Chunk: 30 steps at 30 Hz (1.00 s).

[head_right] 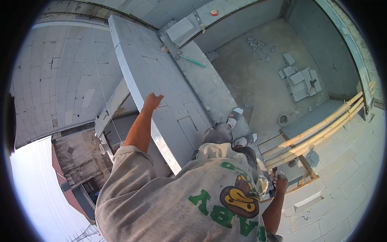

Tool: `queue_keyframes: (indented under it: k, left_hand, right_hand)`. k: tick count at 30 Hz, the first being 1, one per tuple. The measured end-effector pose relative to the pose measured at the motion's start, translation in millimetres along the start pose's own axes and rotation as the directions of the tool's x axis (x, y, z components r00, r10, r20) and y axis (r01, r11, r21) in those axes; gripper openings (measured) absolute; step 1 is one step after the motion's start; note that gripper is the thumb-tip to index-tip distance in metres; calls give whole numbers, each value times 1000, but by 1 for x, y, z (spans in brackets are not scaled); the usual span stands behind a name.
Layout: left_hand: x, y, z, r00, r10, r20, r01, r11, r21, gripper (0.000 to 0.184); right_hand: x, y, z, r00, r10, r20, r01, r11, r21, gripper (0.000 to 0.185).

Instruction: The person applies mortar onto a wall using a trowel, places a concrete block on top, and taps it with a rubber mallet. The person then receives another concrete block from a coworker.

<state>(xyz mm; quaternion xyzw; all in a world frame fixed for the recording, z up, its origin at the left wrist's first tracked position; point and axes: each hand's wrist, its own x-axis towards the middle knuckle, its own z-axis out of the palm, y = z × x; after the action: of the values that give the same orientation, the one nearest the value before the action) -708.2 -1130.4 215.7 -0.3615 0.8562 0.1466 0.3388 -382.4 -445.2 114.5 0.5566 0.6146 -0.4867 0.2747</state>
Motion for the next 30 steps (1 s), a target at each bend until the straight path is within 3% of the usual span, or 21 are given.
queue_keyframes:
  k: [3,4,6,7,9,11,13,15,17,19,21,22,24,26,27,28,29,30]
  left_hand:
    - [21,-44,12,999,-40,33,35,988,149,55]
    - [17,-51,20,998,-47,45,39,986,163,55]
    - [3,-64,36,971,235,-40,-205,910,360,48]
    - [-7,-63,43,972,235,-28,-209,905,371,48]
    - [-31,-55,61,956,165,242,-277,779,562,44]
    - [-47,-44,68,874,-110,473,-274,694,666,62]
    - [-53,-58,86,873,-77,481,-326,642,694,61]
    - [-53,-68,97,880,-69,470,-328,626,708,57]
    - [-52,-74,100,892,4,453,-357,622,697,37]
    - [-52,-59,99,872,-58,486,-384,535,753,37]
    - [-49,-50,99,797,-276,538,-358,502,787,53]
    - [-49,-54,101,791,-277,546,-387,465,796,53]
    - [-48,-69,105,798,-225,559,-389,516,763,51]
    - [-73,-42,104,775,-350,527,-349,458,818,50]
    - [-96,-26,100,805,-330,492,-314,467,827,44]
    - [-112,-6,98,758,-374,535,-349,460,817,44]
    - [-81,-36,95,715,-317,623,-501,390,773,48]
    - [-63,-47,92,699,-334,632,-532,348,772,53]
  right_hand:
    - [-11,10,-3,996,-59,68,53,994,92,14]
    - [-29,2,10,996,-78,-32,77,996,-37,14]
    - [-40,10,22,1000,-29,-12,28,997,-72,15]
    - [-43,17,25,1000,2,10,-1,994,-107,17]
    - [-29,49,26,997,32,66,-27,997,-71,20]
    - [-28,63,34,999,-16,43,23,986,-166,22]
    - [-44,53,43,994,93,61,-89,993,-72,25]
    - [-51,57,45,999,8,43,-5,998,-62,30]
    - [-47,80,51,999,45,24,-46,998,32,30]
    - [-59,91,61,998,58,-1,-58,997,59,28]
    - [-76,101,71,993,112,-27,-111,993,32,27]
    - [-83,111,77,994,108,-18,-107,993,51,27]
    - [-91,134,93,993,118,16,-119,987,106,25]
    - [-98,160,108,989,141,38,-145,976,161,25]
    - [-100,171,114,988,153,27,-156,971,183,24]
    - [-99,189,123,989,146,9,-145,976,164,24]
    - [-102,194,128,989,144,-24,-142,986,87,24]
    - [-109,191,132,991,107,-79,-105,994,36,26]
